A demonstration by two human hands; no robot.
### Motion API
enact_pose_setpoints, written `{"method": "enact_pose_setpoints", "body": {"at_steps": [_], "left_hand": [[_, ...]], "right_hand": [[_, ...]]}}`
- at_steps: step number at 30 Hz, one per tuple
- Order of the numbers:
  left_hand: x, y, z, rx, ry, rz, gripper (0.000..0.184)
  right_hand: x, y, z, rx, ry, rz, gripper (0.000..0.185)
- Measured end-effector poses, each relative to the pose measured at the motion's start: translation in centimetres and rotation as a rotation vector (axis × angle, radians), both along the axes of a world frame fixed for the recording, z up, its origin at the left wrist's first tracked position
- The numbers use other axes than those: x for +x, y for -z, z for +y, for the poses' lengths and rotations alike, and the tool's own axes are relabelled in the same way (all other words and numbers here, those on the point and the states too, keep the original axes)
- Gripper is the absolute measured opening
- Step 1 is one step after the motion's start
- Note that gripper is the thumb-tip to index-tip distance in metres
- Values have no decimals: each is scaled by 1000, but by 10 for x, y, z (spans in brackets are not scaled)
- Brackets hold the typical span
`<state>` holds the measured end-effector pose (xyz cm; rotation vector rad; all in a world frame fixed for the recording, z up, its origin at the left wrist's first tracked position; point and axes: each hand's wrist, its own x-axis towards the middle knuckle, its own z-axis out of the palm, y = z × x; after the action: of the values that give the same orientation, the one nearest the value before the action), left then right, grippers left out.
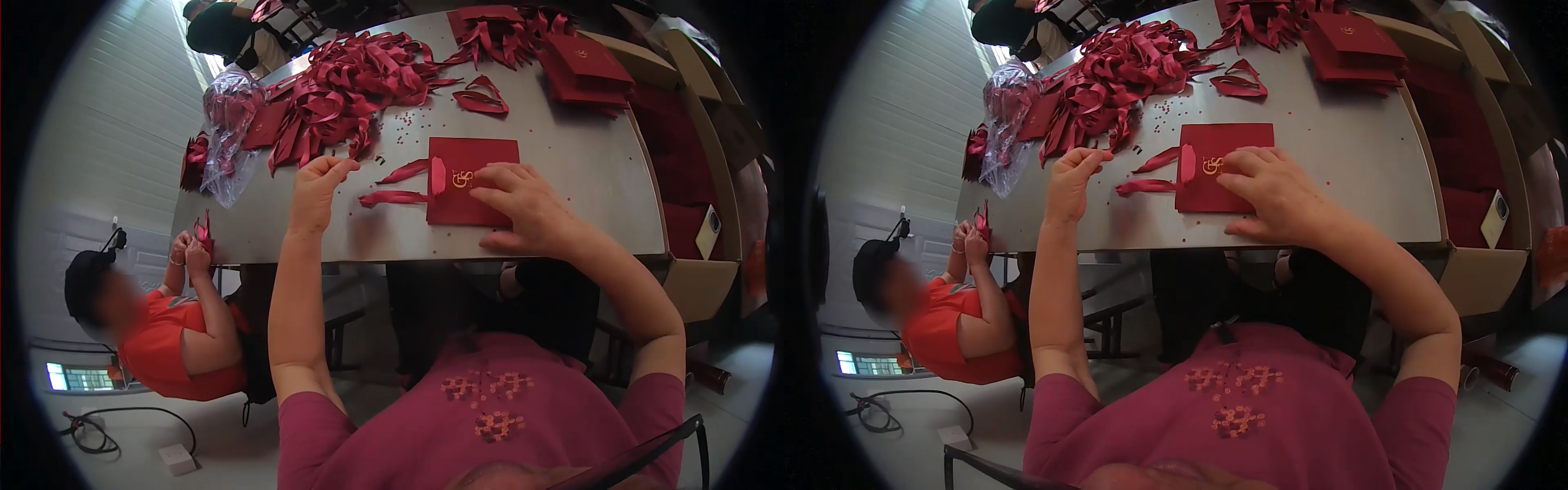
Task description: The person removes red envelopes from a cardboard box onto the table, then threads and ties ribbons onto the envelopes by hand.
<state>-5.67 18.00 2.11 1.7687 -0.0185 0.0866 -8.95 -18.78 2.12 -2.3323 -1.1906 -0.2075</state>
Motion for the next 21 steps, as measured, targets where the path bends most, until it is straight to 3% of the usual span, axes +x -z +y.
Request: {"method": "enact_pose_setpoints", "body": {"at_steps": [7, 10, 12, 17, 21], "left_hand": [[-7, 2, -20, -114, -67, -73, 9], [-11, 4, -19, -124, -73, -67, 9], [-18, 5, -20, -99, -89, -90, 9], [-24, 8, -26, -141, -124, -102, 9], [-13, -1, -37, -209, -140, -111, 12]], "right_hand": [[-23, 13, -24, -139, 42, -16, 74], [-33, 15, -30, -156, 20, -9, 65], [-42, 25, -34, -156, -56, -198, 53], [-52, -16, -32, 108, -69, -300, 34], [-25, -69, -22, 578, 154, -9, 36]]}}
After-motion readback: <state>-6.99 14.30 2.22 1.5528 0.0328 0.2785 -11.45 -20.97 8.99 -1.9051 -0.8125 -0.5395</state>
